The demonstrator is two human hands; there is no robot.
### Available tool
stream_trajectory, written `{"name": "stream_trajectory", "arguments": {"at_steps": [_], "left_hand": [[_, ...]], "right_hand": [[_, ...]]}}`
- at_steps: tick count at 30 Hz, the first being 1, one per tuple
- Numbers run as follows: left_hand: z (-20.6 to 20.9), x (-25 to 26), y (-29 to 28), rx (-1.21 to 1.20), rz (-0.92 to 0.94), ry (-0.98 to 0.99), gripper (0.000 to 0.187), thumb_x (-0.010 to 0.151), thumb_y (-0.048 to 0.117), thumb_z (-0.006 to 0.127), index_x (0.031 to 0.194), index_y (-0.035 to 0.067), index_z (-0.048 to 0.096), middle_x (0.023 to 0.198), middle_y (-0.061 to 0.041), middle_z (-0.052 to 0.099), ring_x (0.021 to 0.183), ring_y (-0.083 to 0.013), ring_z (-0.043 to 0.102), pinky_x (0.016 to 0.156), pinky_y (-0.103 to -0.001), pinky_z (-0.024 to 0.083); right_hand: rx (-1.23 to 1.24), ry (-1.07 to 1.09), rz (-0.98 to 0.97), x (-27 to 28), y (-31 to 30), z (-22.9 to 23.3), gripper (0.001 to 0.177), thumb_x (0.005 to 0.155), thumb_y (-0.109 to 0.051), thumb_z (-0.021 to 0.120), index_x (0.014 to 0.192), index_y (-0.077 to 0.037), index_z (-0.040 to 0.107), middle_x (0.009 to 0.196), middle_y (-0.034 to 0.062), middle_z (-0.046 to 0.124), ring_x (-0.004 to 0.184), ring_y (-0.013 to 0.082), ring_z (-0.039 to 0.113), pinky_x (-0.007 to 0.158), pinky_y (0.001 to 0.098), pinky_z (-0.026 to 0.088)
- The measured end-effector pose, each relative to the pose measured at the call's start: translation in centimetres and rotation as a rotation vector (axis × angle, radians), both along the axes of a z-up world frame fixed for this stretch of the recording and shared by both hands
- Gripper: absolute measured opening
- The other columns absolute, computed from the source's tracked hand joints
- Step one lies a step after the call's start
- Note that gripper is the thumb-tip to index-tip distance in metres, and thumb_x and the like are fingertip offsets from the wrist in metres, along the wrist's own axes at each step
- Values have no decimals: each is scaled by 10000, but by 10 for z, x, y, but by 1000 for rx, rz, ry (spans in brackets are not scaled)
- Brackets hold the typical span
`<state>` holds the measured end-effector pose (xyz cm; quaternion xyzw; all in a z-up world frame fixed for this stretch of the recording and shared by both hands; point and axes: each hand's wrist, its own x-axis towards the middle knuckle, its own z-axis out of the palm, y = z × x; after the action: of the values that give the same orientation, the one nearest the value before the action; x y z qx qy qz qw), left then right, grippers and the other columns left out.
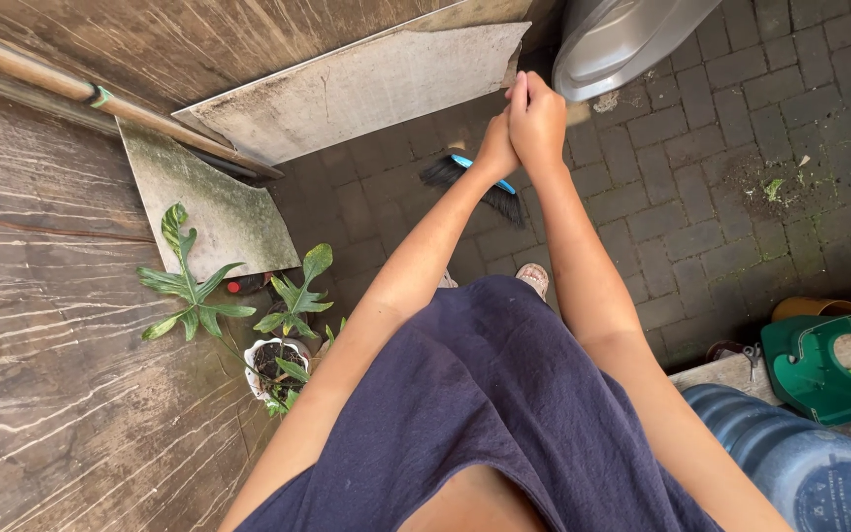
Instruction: Sweeping the tiled outdoor area with a broom.
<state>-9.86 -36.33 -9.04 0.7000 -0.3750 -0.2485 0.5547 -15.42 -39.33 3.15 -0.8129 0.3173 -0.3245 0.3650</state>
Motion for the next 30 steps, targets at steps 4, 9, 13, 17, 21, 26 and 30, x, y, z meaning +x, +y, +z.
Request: {"name": "stream_trajectory", "arguments": {"at_steps": [4, 9, 13, 17, 21, 26, 30], "left_hand": [[-31, -1, -10, -5, -18, -32, 338, 885, 224, 675, 1141, 7, 632, 996, -207, 766, 977, -373, 728, 782, -444, 553], [-40, -11, -13, -104, -40, 141, 276, 889, 224, 711, 1042, -1, 667, 1040, -194, 790, 1032, -333, 747, 800, -432, 580], [-30, -8, -16, -32, 14, 59, 336, 872, 234, 701, 1125, 16, 656, 1068, -183, 762, 1063, -310, 733, 825, -411, 575], [1, 3, -15, -49, 0, 0, 444, 895, 232, 695, 1259, 7, 576, 1101, -199, 733, 1076, -359, 679, 841, -420, 542], [-36, 4, -31, 0, -69, 29, 369, 899, 233, 678, 1194, 22, 607, 1064, -181, 760, 1043, -332, 722, 822, -404, 561], [-47, -3, -38, -140, -13, 78, 296, 830, 185, 736, 1059, 15, 658, 1023, -195, 772, 1010, -337, 746, 781, -409, 568], [-12, 0, -29, -11, -25, -45, 259, 854, 192, 709, 1065, 42, 692, 1005, -195, 787, 1003, -329, 758, 801, -403, 572]], "right_hand": [[-167, 91, 14, -4, 0, -9, 333, 1057, -199, 556, 790, -8, 615, 751, 191, 669, 685, 390, 635, 617, 489, 479], [-409, 176, -38, -3, -2, -12, 305, 1023, -187, 594, 777, -11, 626, 762, 184, 681, 723, 400, 648, 651, 504, 496], [-67, 110, 119, -1, -17, -10, 296, 1030, -197, 561, 825, -29, 693, 738, 164, 691, 675, 352, 672, 633, 455, 514], [136, -57, 125, -2, -20, -14, 332, 1072, -214, 481, 875, -21, 666, 705, 141, 684, 652, 321, 679, 648, 422, 524], [-368, 48, -16, 2, -18, -27, 323, 1047, -174, 537, 782, -38, 662, 710, 126, 707, 705, 347, 673, 708, 495, 499], [-88, 262, 11, 8, -34, -23, 276, 996, -214, 568, 832, -45, 713, 782, 150, 702, 729, 364, 663, 684, 473, 512], [9, 106, 74, 3, -37, -27, 275, 1015, -178, 533, 850, -32, 698, 790, 147, 705, 727, 318, 684, 689, 442, 521]]}}
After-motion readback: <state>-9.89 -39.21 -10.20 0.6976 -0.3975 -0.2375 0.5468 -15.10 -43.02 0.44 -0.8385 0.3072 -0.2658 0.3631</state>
